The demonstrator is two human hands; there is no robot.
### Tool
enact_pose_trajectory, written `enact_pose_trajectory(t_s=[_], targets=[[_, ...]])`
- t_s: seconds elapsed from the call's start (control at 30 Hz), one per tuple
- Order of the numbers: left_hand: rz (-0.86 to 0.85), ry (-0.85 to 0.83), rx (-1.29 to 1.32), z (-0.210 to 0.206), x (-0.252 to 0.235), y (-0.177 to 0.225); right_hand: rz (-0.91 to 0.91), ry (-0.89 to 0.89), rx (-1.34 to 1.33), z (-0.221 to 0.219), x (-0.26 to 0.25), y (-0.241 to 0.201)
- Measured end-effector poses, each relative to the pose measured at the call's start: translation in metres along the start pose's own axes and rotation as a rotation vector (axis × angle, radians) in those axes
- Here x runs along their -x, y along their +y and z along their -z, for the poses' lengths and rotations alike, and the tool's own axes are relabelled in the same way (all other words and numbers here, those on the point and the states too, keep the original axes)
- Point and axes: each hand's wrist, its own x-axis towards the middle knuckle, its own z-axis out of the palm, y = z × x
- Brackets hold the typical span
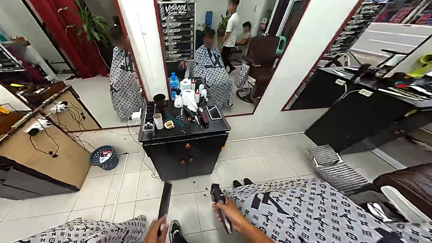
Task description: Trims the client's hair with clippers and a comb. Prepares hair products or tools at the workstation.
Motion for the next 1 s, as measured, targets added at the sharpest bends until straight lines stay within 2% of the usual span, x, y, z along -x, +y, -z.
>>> enact_pose_trajectory(t_s=[0.07, 0.13, 0.2, 0.3, 0.43, 0.53, 0.67, 0.8, 0.87, 0.9, 1.0], targets=[[-0.114, -0.004, -0.034, 0.006, -0.074, 0.007, -0.022, 0.038, -0.016, -0.012, -0.027, -0.03], [-0.169, -0.087, -0.019, 0.015, -0.143, 0.029, -0.016, 0.058, -0.032, -0.032, -0.045, -0.072], [-0.199, -0.156, 0.018, 0.02, -0.211, 0.06, 0.103, 0.069, 0.004, -0.054, -0.069, -0.127], [-0.189, -0.213, 0.076, 0.019, -0.296, 0.098, 0.326, 0.079, 0.243, -0.085, -0.112, -0.215], [-0.183, -0.301, 0.048, 0.002, -0.385, 0.131, 0.432, 0.062, 0.687, -0.105, -0.192, -0.321], [-0.107, -0.323, 0.039, -0.009, -0.417, 0.138, 0.423, 0.042, 0.918, -0.12, -0.242, -0.359], [-0.037, -0.396, -0.068, -0.016, -0.444, 0.145, 0.427, 0.008, 1.182, -0.133, -0.27, -0.392], [-0.015, -0.516, -0.097, -0.005, -0.457, 0.149, 0.396, -0.063, 1.27, -0.144, -0.292, -0.407], [-0.057, -0.594, -0.076, 0.003, -0.464, 0.152, 0.445, -0.043, 1.329, -0.154, -0.299, -0.419], [-0.087, -0.624, -0.071, 0.01, -0.467, 0.151, 0.526, -0.018, 1.337, -0.163, -0.299, -0.426], [-0.175, -0.625, -0.008, 0.038, -0.471, 0.149, 1.022, 0.04, 1.266, -0.209, -0.289, -0.454]])
